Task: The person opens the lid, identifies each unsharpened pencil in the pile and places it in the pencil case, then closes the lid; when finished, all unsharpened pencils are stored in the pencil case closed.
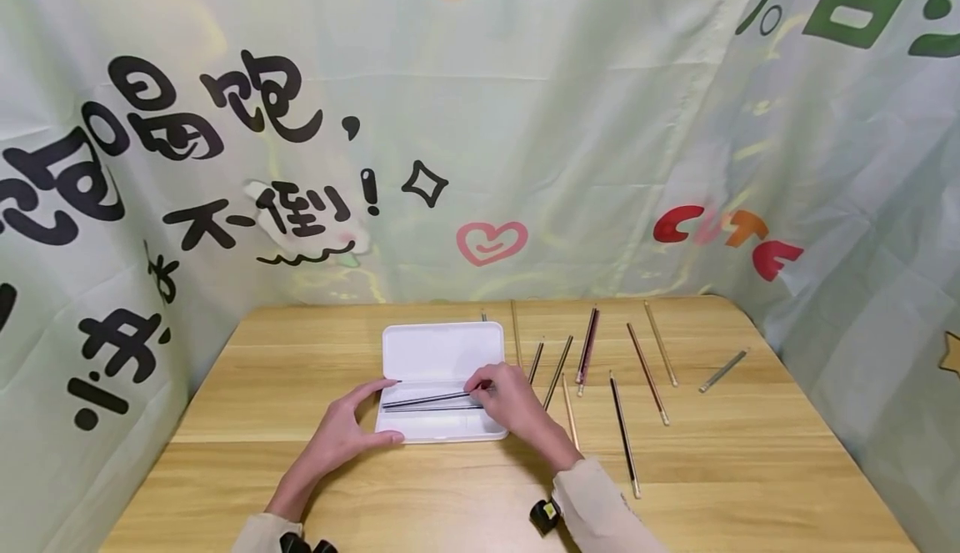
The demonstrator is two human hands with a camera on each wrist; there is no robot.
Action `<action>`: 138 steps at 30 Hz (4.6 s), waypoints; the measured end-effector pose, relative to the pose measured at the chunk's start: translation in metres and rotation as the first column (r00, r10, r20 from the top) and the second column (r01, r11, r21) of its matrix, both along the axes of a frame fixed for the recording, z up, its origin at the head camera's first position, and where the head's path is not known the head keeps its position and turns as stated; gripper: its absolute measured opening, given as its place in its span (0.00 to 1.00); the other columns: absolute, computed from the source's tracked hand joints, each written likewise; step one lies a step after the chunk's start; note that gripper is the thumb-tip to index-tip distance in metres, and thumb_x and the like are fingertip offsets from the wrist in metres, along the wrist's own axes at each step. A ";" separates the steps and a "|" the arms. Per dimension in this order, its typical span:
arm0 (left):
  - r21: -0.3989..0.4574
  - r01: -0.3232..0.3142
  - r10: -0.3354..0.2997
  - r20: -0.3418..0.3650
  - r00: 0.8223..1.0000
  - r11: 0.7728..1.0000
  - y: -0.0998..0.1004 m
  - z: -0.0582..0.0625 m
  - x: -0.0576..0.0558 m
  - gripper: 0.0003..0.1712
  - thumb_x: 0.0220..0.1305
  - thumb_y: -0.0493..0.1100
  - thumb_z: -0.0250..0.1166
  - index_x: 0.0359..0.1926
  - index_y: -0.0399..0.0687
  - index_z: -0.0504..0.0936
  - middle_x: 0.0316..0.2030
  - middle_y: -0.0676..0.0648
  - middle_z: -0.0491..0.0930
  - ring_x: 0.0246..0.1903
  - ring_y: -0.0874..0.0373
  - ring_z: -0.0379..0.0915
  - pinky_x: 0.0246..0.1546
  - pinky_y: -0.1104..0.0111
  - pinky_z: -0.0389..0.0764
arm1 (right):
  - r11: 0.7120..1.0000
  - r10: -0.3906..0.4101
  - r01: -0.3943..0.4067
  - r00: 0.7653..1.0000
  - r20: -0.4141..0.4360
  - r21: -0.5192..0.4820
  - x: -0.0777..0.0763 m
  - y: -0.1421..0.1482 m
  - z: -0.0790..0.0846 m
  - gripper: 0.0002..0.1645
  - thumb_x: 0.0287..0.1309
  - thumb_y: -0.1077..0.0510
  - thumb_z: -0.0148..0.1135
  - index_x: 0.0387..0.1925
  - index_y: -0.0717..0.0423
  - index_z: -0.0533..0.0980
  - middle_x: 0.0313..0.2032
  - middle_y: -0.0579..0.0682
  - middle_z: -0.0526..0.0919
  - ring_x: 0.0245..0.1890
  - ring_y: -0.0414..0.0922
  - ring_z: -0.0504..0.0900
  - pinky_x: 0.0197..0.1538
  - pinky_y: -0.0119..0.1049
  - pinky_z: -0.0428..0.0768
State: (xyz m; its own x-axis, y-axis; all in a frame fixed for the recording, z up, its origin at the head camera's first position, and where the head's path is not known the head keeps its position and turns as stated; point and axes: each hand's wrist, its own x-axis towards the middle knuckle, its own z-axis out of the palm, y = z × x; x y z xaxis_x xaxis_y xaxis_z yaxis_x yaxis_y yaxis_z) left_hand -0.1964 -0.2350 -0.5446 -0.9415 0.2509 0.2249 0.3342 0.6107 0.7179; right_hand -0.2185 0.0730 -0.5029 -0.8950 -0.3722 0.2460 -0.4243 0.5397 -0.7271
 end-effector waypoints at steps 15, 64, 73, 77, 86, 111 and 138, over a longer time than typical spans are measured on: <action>0.007 0.007 -0.007 -0.005 1.000 1.000 0.001 0.000 0.000 0.48 0.42 0.62 0.85 0.66 0.61 0.79 0.65 0.46 0.78 0.66 0.41 0.71 0.64 0.40 0.70 | 1.000 0.006 -0.006 1.000 -0.020 0.002 0.003 0.002 0.000 0.07 0.59 0.71 0.70 0.36 0.58 0.87 0.38 0.49 0.89 0.39 0.45 0.86 0.43 0.33 0.85; 0.017 -0.002 0.002 0.020 1.000 1.000 0.000 0.000 0.000 0.48 0.43 0.63 0.84 0.67 0.59 0.78 0.65 0.44 0.77 0.66 0.39 0.70 0.66 0.38 0.67 | 0.891 -0.448 0.443 0.819 -0.359 -0.102 0.020 0.190 0.043 0.17 0.61 0.67 0.71 0.52 0.59 0.83 0.35 0.50 0.85 0.34 0.34 0.78 0.32 0.20 0.76; 0.016 0.002 -0.002 0.012 1.000 1.000 -0.001 0.001 0.002 0.48 0.43 0.62 0.84 0.66 0.58 0.78 0.65 0.44 0.77 0.66 0.40 0.70 0.65 0.39 0.68 | 0.861 -0.498 0.508 0.836 -0.230 -0.016 0.015 0.219 0.019 0.17 0.62 0.63 0.71 0.52 0.63 0.81 0.35 0.55 0.85 0.35 0.49 0.83 0.31 0.21 0.75; 0.017 0.001 -0.001 0.016 1.000 1.000 -0.002 0.000 0.002 0.48 0.43 0.63 0.84 0.66 0.58 0.78 0.65 0.44 0.77 0.66 0.40 0.70 0.65 0.39 0.68 | 0.861 -0.491 0.506 0.854 -0.176 0.055 0.013 0.224 0.009 0.19 0.63 0.63 0.71 0.53 0.66 0.79 0.35 0.55 0.85 0.35 0.52 0.83 0.30 0.27 0.76; 0.009 -0.002 0.001 0.025 1.000 1.000 -0.002 -0.002 0.002 0.48 0.43 0.64 0.83 0.66 0.60 0.78 0.65 0.44 0.77 0.66 0.40 0.70 0.65 0.39 0.68 | 0.883 -0.418 0.420 0.907 -0.059 0.211 0.010 0.225 -0.006 0.21 0.60 0.65 0.72 0.52 0.72 0.78 0.34 0.57 0.86 0.33 0.52 0.85 0.33 0.45 0.83; 0.018 -0.005 0.005 0.017 1.000 1.000 -0.001 -0.002 0.000 0.48 0.42 0.63 0.84 0.66 0.60 0.78 0.65 0.44 0.77 0.66 0.40 0.70 0.66 0.39 0.68 | 0.868 -0.480 0.485 0.874 -0.070 0.110 0.012 0.222 0.008 0.16 0.60 0.70 0.61 0.50 0.67 0.83 0.35 0.56 0.84 0.35 0.52 0.84 0.29 0.30 0.76; 0.027 0.010 -0.011 0.023 1.000 1.000 0.001 0.001 0.000 0.50 0.42 0.62 0.84 0.68 0.58 0.78 0.66 0.44 0.76 0.68 0.41 0.68 0.67 0.39 0.66 | 0.919 -0.394 0.388 0.907 -0.150 -0.069 0.013 0.181 0.018 0.11 0.70 0.69 0.59 0.48 0.60 0.84 0.37 0.57 0.85 0.32 0.42 0.76 0.29 0.31 0.73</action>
